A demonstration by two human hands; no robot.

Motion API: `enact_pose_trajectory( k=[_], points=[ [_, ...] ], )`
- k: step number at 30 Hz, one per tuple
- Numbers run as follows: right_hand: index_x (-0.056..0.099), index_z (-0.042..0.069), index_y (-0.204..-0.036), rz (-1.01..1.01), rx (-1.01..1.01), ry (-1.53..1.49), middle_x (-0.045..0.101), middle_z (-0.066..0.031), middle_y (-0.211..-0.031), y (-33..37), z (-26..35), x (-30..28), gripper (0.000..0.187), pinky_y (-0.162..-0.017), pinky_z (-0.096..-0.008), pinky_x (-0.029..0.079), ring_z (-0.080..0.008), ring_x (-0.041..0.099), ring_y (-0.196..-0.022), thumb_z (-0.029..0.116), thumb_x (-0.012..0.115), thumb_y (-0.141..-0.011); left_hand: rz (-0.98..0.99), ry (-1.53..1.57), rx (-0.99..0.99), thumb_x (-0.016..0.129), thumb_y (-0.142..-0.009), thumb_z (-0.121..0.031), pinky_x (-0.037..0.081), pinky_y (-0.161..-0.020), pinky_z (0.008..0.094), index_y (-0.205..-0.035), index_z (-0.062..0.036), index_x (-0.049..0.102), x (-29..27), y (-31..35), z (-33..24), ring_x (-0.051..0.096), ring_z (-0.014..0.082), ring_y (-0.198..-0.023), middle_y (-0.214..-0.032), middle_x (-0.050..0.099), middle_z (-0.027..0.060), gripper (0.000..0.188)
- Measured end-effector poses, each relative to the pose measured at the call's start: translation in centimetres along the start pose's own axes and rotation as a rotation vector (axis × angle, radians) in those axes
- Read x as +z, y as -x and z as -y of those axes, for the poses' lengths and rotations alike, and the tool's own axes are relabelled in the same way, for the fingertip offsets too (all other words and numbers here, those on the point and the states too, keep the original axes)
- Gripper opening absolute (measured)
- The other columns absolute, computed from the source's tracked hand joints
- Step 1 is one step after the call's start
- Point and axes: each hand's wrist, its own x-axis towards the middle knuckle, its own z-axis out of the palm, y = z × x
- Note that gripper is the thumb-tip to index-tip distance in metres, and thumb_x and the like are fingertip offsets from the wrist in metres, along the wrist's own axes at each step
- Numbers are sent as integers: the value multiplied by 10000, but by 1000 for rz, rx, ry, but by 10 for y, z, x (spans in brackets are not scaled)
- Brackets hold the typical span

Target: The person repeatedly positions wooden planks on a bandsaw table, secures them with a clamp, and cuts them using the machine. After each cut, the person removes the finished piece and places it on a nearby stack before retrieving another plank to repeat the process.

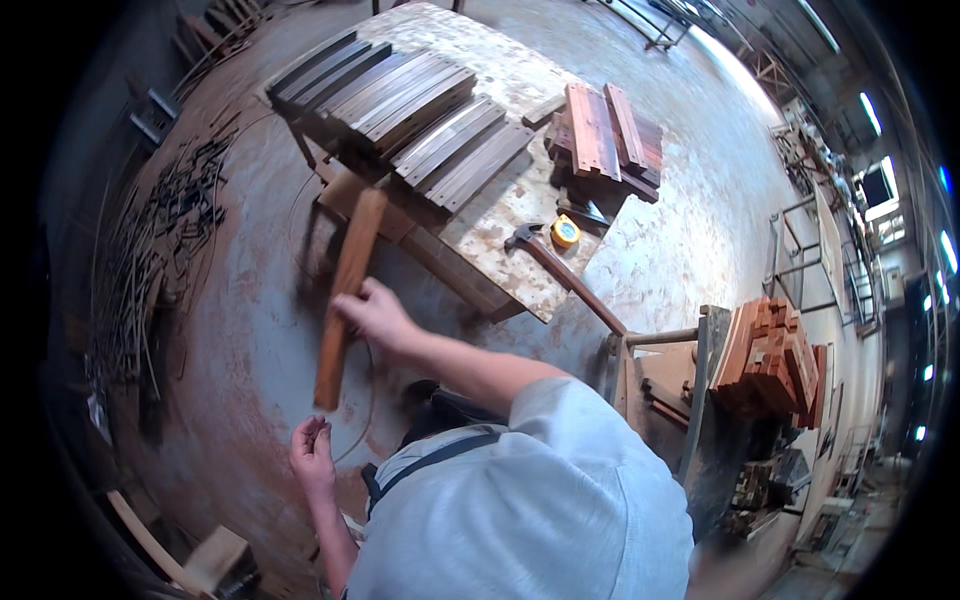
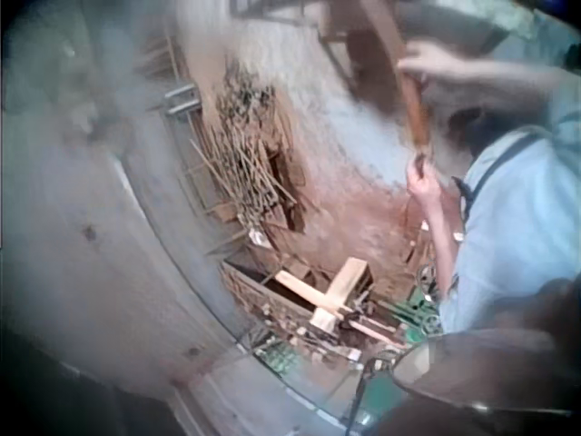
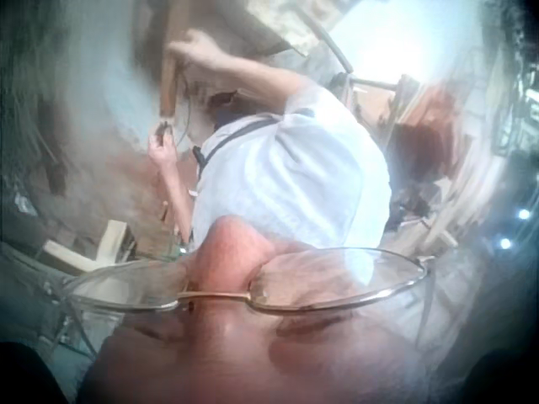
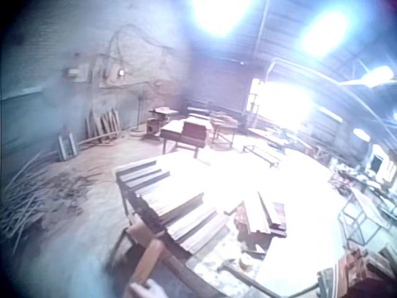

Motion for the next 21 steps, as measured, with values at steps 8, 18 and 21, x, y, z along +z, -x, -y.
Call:
enact_pose_trajectory(
  k=[8, 18, 21],
  points=[
    [546, -17, -958, -426, 34, 136, 604, -138, -808, -169, 48, -223, 297, -457, -386, 524, -242, 591, -592, 251, 593, -840, -188, 106, -224, 552, -872, -46, 477, -673, 244, -1048, 22, 534, -10, -1, 27, 579, 130, -775, -888, 597, 85, 189],
    [541, 27, -795, -771, 161, 241, 492, -80, -687, -271, 79, -290, 201, -439, -379, 468, -212, 497, -521, 207, 628, -778, -603, 281, -655, 441, -878, -98, 326, -411, 212, -898, -13, 481, -69, 164, 120, 429, 92, -524, -689, 494, 39, 96],
    [503, 6, -916, -756, 172, 184, 518, -123, -779, -280, 78, -296, 276, -433, -394, 470, -249, 532, -570, 241, 614, -823, -568, 286, -767, 425, -879, -138, 278, -362, 219, -731, -49, 442, -88, 227, 177, 390, 95, -458, -599, 436, 25, 174]
  ],
)
